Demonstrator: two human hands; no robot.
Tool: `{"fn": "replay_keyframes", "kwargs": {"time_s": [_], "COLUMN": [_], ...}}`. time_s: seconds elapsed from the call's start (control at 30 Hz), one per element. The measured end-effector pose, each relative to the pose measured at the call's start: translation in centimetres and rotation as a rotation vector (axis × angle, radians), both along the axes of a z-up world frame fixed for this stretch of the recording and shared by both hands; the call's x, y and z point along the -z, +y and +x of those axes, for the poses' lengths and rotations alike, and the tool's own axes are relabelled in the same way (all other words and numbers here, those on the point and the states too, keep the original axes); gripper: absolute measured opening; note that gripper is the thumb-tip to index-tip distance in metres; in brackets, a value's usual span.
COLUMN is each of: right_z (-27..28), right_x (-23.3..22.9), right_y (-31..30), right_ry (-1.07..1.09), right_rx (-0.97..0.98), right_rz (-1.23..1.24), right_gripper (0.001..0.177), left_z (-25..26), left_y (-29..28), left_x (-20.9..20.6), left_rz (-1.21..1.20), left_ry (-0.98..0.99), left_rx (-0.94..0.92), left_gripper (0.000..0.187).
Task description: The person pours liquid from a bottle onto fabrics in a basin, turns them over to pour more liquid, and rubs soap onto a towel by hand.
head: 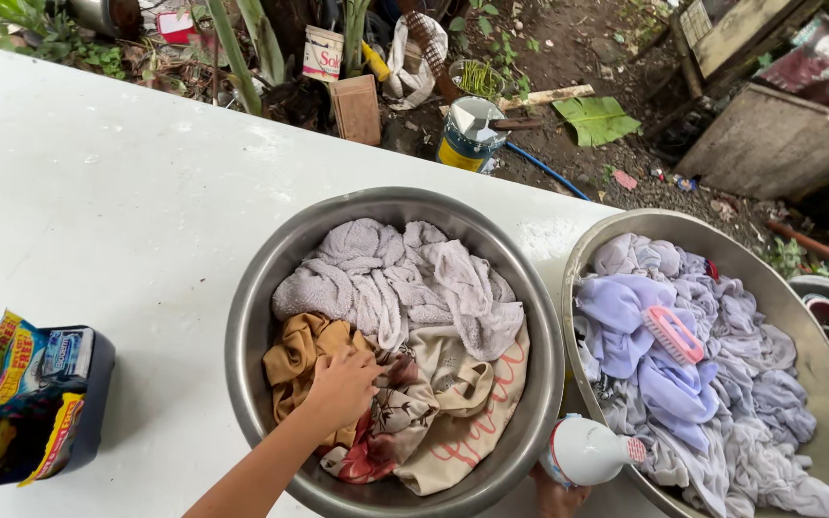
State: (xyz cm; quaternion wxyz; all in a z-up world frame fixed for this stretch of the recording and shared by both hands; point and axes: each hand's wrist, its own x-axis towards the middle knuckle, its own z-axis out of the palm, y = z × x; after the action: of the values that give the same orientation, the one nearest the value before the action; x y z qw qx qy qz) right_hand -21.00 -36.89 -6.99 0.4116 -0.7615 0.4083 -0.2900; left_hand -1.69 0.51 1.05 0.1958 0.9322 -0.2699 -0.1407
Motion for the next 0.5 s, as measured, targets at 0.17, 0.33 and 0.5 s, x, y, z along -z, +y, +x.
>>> {"fn": "replay_keyframes", "kwargs": {"time_s": [0.17, 0.33, 0.5], "right_z": [-0.2, 0.3, 1.2], "right_x": [-0.7, -5.5, -15.1], "right_y": [-0.9, -1.2, 1.0], "right_ry": [0.085, 0.197, 0.212], "right_rx": [-0.006, -0.063, -0.28], "right_rz": [-0.15, -0.426, -0.842], "right_gripper": [0.077, 0.087, 0.098], "left_z": [1.4, 2.8, 4.7], "left_y": [1.0, 3.5, 2.2], "left_x": [0.6, 1.0, 4.5], "left_rz": [-0.086, -0.214, -0.282], "left_ry": [-0.034, 0.008, -0.19], "left_rx": [-0.132, -0.337, -0.302], "left_gripper": [0.028, 0.03, 0.031]}}
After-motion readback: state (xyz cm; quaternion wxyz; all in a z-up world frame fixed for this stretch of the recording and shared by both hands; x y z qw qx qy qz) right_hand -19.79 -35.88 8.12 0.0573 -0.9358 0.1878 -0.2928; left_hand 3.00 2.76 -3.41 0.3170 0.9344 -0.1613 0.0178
